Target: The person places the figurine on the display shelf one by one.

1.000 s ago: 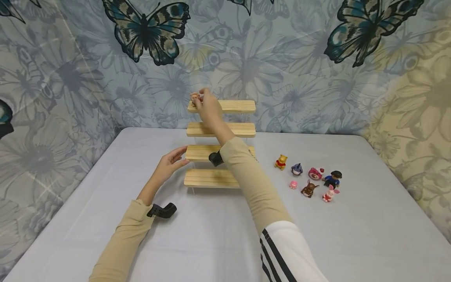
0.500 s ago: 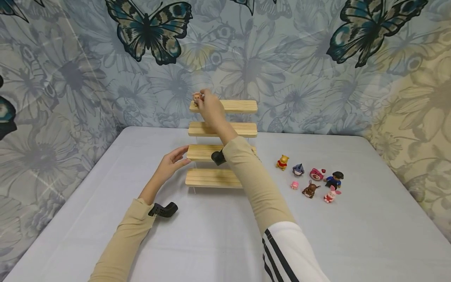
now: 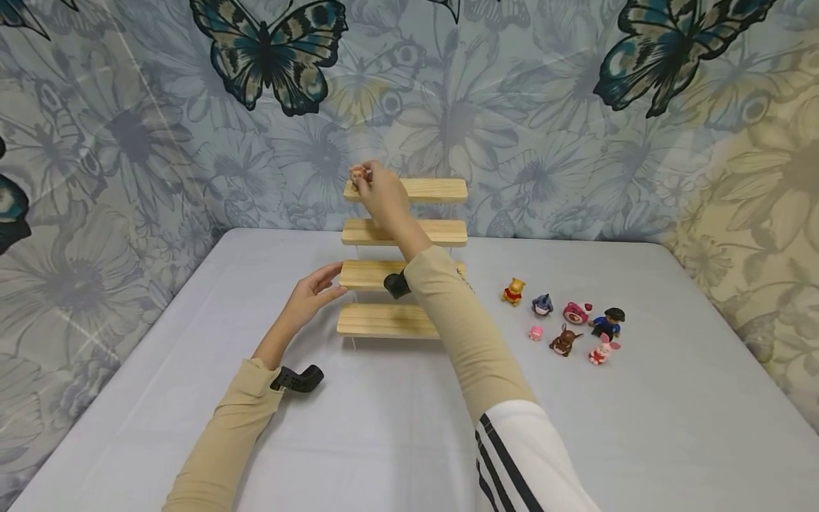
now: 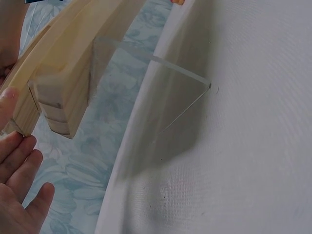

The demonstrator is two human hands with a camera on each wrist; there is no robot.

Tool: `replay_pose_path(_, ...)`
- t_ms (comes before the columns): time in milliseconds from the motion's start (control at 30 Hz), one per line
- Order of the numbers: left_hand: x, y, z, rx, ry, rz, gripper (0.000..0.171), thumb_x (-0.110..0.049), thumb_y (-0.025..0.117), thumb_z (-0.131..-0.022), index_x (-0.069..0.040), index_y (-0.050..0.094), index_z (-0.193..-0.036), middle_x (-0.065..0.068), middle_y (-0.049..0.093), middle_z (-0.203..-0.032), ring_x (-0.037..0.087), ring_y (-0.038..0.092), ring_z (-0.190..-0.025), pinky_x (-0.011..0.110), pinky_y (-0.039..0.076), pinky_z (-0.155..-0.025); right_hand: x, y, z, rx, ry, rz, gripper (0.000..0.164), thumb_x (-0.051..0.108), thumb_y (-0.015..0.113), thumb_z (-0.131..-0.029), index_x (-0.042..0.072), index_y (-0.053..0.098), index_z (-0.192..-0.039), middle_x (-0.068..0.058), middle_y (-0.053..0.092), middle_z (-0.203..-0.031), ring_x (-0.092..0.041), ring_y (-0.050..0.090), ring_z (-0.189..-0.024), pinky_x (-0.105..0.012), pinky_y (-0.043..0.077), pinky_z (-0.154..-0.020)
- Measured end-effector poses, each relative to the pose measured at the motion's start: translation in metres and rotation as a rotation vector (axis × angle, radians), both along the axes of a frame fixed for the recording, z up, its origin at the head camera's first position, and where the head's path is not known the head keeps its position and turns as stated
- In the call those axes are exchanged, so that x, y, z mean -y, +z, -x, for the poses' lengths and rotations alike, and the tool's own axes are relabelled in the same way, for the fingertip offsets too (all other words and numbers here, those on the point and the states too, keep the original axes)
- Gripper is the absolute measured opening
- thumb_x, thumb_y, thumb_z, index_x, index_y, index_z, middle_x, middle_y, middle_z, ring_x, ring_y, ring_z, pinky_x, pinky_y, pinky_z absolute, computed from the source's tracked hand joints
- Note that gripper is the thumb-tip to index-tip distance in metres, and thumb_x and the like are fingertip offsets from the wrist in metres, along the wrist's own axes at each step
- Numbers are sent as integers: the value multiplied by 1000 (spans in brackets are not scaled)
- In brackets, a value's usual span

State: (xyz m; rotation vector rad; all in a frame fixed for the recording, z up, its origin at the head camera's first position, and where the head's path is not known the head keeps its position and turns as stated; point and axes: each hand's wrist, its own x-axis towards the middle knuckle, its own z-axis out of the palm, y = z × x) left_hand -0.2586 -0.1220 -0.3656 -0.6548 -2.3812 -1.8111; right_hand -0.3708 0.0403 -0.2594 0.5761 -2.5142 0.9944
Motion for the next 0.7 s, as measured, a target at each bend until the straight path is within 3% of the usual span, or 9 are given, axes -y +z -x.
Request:
replay_pose_path(100,0,0,0,-3,5,7,51,-5,61,-85,10,39,-129,21,39,-132,29,35,-123,41,28,-99,0,-1,0,-1,0,15,37,19,52,-92,-3,49,-122,-16,62,-103,-24,59,-93,-29,46,-74)
replay_pose_path(333,0,-1,0,-9,9,8,52,-6,61,-86,9,40,-130,21,39,-133,29,34,-123,40,28,-99,0,-3,2,-22,8,45,38,20,54,-91,-2,52,-121,-14,63,-98,-21,59,-64,-25,42,-53)
replay_pose_path(567,0,-2,1,-14,7,24,52,-8,61,-86,8,39,-130,20,39,-133,29,35,-123,40,28,-99,-3,-1,2,-34,-3,63,38,20,58,-89,-3,55,-119,-15,64,-99,-22,60,-89,-27,48,-73)
replay_pose_path(700,0,-1,1,-13,10,23,52,-7,61,-86,9,39,-130,21,39,-133,29,34,-123,41,28,-99,-3,0,-1,-4,-5,87,43,23,58,-89,-3,52,-122,-14,63,-101,-23,59,-73,-24,45,-59)
